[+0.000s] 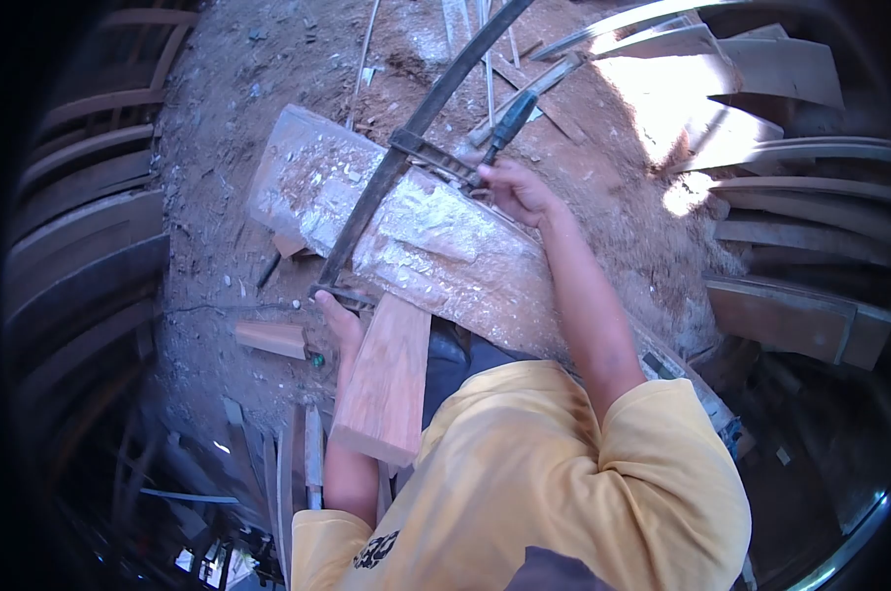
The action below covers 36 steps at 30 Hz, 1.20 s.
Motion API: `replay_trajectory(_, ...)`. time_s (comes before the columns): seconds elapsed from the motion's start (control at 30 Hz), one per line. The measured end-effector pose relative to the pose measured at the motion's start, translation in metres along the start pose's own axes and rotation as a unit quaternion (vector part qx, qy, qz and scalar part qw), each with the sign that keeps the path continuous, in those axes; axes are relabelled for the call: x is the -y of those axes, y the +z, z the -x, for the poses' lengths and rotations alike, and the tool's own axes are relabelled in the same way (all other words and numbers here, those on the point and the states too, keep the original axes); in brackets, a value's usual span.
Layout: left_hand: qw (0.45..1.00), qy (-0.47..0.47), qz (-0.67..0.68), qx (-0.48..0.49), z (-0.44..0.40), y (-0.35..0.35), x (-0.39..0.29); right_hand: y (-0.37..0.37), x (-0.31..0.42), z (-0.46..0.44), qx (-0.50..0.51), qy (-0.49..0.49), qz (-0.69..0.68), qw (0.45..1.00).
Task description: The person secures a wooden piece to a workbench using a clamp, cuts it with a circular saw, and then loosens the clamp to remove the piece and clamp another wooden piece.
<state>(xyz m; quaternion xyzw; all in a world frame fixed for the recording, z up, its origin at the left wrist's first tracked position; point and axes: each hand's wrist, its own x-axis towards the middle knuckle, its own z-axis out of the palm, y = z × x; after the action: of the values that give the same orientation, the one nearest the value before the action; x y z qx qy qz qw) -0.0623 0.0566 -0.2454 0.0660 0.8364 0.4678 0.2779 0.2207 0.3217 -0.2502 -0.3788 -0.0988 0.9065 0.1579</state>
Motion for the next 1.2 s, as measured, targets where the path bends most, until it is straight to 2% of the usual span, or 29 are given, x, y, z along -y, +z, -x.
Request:
replay_trajectory(0.07, 1.000, 0.000, 0.003, -0.002, 0.002, 0.002, 0.000, 0.026, 0.021, 0.008, -0.071, -0.147, -0.066, 0.984)
replay_trajectory(0.1, 1.000, -0.001, 0.002, -0.001, 0.003, 0.002, -0.001, 0.023, 0.020, 0.004, -0.066, -0.142, -0.065, 0.985)
replay_trajectory(0.17, 1.000, -0.003, 0.010, 0.000, 0.005, 0.007, -0.001, 0.011, 0.023, -0.005, -0.067, -0.132, 0.029, 0.989)
replay_trajectory(0.37, 0.999, -0.014, 0.027, -0.008, 0.011, 0.014, -0.005, 0.031, 0.034, 0.009, -0.090, -0.100, 0.054, 0.989)
replay_trajectory(0.43, 0.999, -0.020, 0.029, -0.014, 0.012, 0.014, -0.004, 0.037, 0.032, 0.009, -0.108, -0.132, 0.039, 0.985)
replay_trajectory(0.5, 0.999, -0.028, 0.030, -0.022, 0.010, 0.014, -0.002, 0.042, 0.039, 0.012, -0.128, -0.118, 0.093, 0.980)
replay_trajectory(0.57, 0.998, -0.043, 0.022, -0.032, 0.010, 0.015, -0.001, 0.027, 0.053, 0.013, -0.133, -0.214, -0.022, 0.968)
replay_trajectory(0.6, 0.998, -0.044, 0.017, -0.040, 0.010, 0.017, -0.004, 0.028, 0.060, 0.015, -0.131, -0.205, -0.017, 0.970)
replay_trajectory(0.67, 0.997, -0.030, 0.018, -0.067, 0.019, 0.025, -0.035, 0.029, 0.076, 0.023, -0.168, -0.264, 0.063, 0.948)
replay_trajectory(0.7, 0.997, -0.036, 0.021, -0.069, 0.021, 0.025, -0.036, 0.022, 0.082, 0.023, -0.169, -0.260, 0.069, 0.948)
replay_trajectory(0.77, 0.993, -0.036, 0.087, -0.066, 0.021, 0.027, -0.035, 0.010, 0.095, 0.018, -0.197, -0.207, 0.236, 0.929)
replay_trajectory(1.0, 0.987, -0.030, 0.142, -0.064, 0.022, 0.027, -0.027, 0.008, 0.119, 0.011, -0.183, -0.133, 0.314, 0.922)
replay_trajectory(1.03, 0.986, -0.029, 0.161, -0.042, 0.020, 0.026, -0.024, 0.014, 0.121, 0.013, -0.184, -0.134, 0.315, 0.921)
replay_trajectory(1.1, 0.983, -0.026, 0.183, -0.023, 0.019, 0.025, -0.021, 0.026, 0.119, 0.013, -0.305, -0.131, 0.544, 0.770)
replay_trajectory(1.13, 0.986, -0.026, 0.165, -0.025, 0.021, 0.023, -0.023, 0.027, 0.120, 0.008, -0.302, -0.132, 0.547, 0.770)
replay_trajectory(1.17, 0.988, -0.025, 0.148, -0.028, 0.021, 0.023, -0.024, 0.028, 0.119, -0.001, -0.280, -0.268, 0.665, 0.638)
replay_trajectory(1.2, 0.988, -0.024, 0.148, -0.032, 0.020, 0.023, -0.025, 0.028, 0.118, -0.007, -0.244, -0.390, 0.750, 0.476)
